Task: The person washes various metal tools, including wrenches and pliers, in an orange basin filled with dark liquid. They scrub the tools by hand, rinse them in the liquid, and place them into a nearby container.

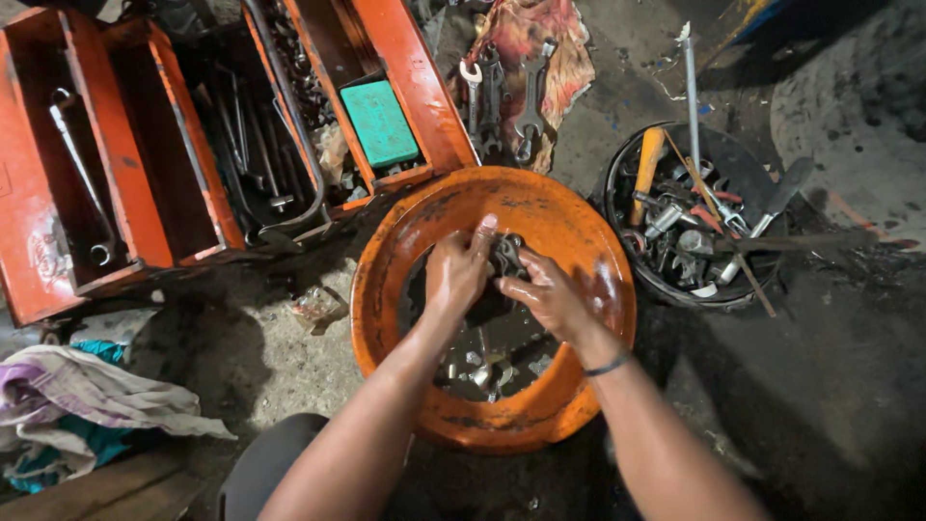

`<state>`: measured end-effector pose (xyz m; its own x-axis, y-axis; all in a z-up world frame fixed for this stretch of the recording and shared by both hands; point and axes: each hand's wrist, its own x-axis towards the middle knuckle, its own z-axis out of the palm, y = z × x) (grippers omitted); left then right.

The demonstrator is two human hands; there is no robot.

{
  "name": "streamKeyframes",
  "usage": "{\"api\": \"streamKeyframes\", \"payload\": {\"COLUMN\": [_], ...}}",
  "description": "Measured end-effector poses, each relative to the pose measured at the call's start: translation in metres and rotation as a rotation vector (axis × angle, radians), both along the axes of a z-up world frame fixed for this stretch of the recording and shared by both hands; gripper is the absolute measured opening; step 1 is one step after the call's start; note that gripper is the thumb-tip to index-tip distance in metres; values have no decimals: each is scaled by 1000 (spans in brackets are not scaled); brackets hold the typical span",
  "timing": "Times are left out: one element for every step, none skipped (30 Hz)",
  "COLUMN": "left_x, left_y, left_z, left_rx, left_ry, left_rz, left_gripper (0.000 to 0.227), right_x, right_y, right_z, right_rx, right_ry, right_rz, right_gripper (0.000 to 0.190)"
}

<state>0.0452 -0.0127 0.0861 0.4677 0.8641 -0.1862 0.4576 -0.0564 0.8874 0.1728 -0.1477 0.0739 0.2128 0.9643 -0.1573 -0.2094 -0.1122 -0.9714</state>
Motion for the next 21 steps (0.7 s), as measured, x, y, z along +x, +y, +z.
{"api": "streamKeyframes", "payload": {"left_x": [-1, -2, -2, -4, -8, -11, -14, -19, -22, -21, -20, -18, -16, -14, -13, -15, -18, -19, -20, -22, -23], "left_y": [2, 3, 4, 6, 12, 12, 9, 10, 10, 7, 4, 4, 2, 3, 4, 7, 11, 13, 13, 13, 13], "left_z": [-1, -4, -6, -8, -9, -9, -8, -6, -4, -4, -5, -7, -9, -13, -16, -20, -22, -23, -23, -23, -22], "left_rx": [-115, -235, -354, -432, -510, -592, -639, -682, -725, -653, -580, -499, -439, -376, -312, -272, -232, -193, -260, -328, -396], "left_ry": [-58, -117, -176, -196, -216, -232, -276, -321, -366, -392, -418, -446, -473, -500, -527, -537, -547, -558, -615, -670, -723], "left_rz": [17, 28, 41, 63, 86, 110, 91, 74, 56, 85, 113, 138, 125, 114, 102, 86, 69, 54, 0, -53, -107], "left_gripper": [75, 78, 82, 84, 86, 87, 87, 87, 87, 87, 86, 85, 84, 84, 84, 82, 81, 80, 78, 77, 76], "right_x": [-3, -9, -14, -14, -9, -6, -5, -4, -6, -11, -16, -21, -26, -30, -34, -37, -39, -39, -37, -36, -33], "right_y": [9, 21, 26, 23, 24, 25, 26, 29, 32, 36, 39, 41, 41, 40, 38, 37, 35, 35, 36, 39, 41], "right_z": [-6, -11, -11, -3, 10, 24, 36, 48, 57, 62, 65, 66, 66, 64, 60, 52, 43, 33, 22, 11, 2], "right_rx": [109, 215, 321, 340, 356, 365, 440, 518, 597, 499, 401, 312, 253, 198, 143, 145, 147, 148, 217, 284, 350], "right_ry": [-151, -302, -453, -706, -958, -1208, -1238, -1267, -1294, -1259, -1222, -1186, -1149, -1111, -1072, -986, -899, -814, -705, -594, -482], "right_rz": [-22, -46, -67, -14, 44, 107, 142, 176, 211, 230, 249, 263, 213, 164, 115, 100, 84, 70, 47, 24, 1], "right_gripper": [47, 51, 55, 50, 47, 45, 43, 41, 39, 27, 17, 14, 15, 17, 19, 19, 20, 20, 19, 21, 26]}}
